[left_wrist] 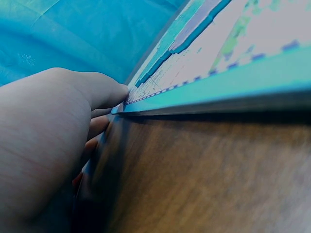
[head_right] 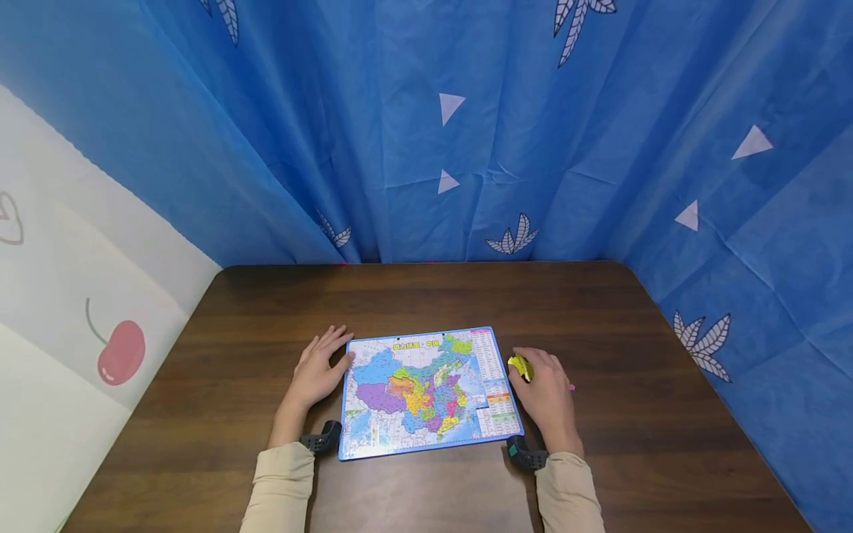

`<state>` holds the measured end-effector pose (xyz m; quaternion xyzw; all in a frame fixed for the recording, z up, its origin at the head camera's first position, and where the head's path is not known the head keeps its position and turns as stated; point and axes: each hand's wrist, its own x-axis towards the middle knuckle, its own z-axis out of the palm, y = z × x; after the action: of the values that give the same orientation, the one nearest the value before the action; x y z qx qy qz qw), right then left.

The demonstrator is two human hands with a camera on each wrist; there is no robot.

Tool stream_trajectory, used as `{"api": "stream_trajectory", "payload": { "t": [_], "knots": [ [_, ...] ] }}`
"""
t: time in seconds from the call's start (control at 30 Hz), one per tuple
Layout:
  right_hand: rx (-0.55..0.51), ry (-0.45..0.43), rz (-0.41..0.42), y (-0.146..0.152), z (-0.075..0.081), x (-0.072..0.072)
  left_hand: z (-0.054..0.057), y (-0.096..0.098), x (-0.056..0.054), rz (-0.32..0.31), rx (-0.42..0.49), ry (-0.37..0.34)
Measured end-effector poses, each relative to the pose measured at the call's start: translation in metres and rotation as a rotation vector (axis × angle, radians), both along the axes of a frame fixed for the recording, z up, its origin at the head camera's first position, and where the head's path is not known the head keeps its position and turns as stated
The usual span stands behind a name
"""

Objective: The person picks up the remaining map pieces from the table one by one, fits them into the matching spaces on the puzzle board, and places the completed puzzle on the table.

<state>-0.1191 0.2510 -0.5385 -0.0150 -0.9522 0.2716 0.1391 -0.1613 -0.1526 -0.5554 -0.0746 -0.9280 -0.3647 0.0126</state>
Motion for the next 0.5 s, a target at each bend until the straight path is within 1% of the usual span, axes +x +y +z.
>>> {"api": "stream_trajectory", "payload": {
  "t": [0.37,0.5],
  "knots": [
    [-0.021,0.079,0.037,-0.0068,-0.0007,-0.0026,0.0017,0.0009,0.0016,0.011,0.002,-0.001],
    [-0.035,0.092,0.054,-0.0091,0.0007,-0.0022,0.0014,0.0019,0.0017,0.017,-0.001,0.003]
  ]
}}
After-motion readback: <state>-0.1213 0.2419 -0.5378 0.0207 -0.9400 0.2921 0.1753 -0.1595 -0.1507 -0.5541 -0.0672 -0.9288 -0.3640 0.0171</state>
